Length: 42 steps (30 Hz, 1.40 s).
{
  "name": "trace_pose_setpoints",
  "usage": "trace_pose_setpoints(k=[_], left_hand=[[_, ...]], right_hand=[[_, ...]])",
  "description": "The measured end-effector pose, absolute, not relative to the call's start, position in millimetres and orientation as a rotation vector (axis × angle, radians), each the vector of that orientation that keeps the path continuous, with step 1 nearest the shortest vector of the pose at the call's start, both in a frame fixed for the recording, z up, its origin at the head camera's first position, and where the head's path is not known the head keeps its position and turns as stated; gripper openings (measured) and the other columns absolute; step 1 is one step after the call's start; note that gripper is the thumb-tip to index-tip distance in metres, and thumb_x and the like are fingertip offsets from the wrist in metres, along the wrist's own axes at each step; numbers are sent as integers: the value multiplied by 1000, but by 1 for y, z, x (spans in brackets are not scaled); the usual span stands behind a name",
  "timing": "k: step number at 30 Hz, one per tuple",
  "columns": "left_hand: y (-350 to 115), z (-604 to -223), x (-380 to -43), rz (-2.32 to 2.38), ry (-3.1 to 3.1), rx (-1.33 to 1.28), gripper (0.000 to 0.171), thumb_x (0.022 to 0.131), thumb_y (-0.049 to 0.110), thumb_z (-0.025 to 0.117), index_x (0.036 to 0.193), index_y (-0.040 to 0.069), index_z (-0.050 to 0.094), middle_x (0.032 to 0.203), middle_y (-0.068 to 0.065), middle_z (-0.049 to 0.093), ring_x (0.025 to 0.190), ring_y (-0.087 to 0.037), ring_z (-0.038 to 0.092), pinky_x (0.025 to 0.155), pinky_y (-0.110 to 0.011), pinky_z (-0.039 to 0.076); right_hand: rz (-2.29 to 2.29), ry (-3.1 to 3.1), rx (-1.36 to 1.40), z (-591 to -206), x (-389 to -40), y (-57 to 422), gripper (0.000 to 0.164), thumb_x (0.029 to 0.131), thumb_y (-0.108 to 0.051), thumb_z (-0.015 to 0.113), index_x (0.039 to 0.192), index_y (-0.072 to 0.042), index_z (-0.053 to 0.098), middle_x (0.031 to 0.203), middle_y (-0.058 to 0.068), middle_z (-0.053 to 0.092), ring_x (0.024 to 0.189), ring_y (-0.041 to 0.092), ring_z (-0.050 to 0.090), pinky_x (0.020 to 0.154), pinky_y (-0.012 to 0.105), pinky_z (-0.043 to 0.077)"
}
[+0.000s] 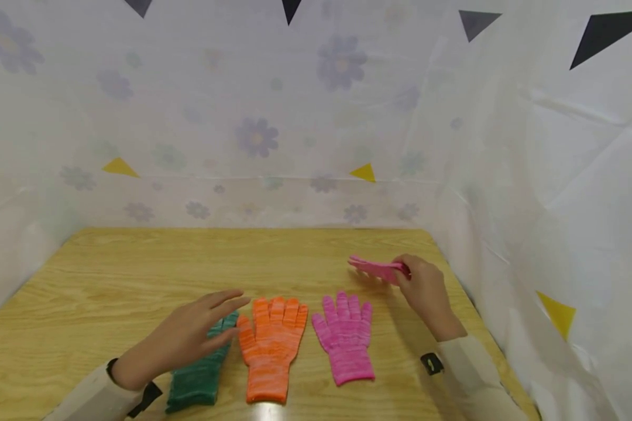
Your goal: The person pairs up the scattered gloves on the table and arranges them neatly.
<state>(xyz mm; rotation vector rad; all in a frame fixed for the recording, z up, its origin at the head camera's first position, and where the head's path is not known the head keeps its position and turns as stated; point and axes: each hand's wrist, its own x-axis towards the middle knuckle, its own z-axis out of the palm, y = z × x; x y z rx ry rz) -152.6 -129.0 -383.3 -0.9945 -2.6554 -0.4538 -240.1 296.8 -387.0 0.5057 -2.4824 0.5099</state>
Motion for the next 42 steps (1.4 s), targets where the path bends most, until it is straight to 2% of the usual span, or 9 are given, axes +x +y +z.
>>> trace_pose_setpoints(k=[6,14,23,30,42], left_hand=[[-130,-384,-152,-455,-2652,-994,50,93,37,64,137,18,53,134,-9,55,107,-22,63,78,-37,56],[-130,-383,-152,-453,-2669,-989,49,93,37,63,137,19,53,134,-9,55,103,-21,64,76,-37,56],[-130,-383,-154,-434,-2688,-980,48,93,38,64,136,19,54,133,-9,56,103,-22,64,76,-37,56],[-130,-384,-154,-434,-2689,-979,47,93,39,62,136,20,54,132,-8,56,103,-21,64,78,-38,56],[-131,-386,-154,-423,-2684,-973,52,94,40,61,140,19,50,132,-9,56,101,-21,65,77,-37,56]], right_hand=[[491,-2465,532,-382,-236,293,16,79,2,75,94,1,69,78,11,67,62,17,59,52,32,49],[477,-2455,552,-379,-232,289,16,78,2,76,92,-2,70,79,9,68,60,12,53,51,29,45],[472,-2441,608,-370,-226,281,17,77,3,76,93,-2,69,83,9,69,65,14,60,54,31,50],[463,-2436,657,-365,-218,275,19,77,4,76,93,-4,69,84,7,69,66,13,60,54,30,51],[451,-2424,723,-363,-204,266,20,75,1,79,91,-7,69,81,1,67,62,4,50,52,23,46]])
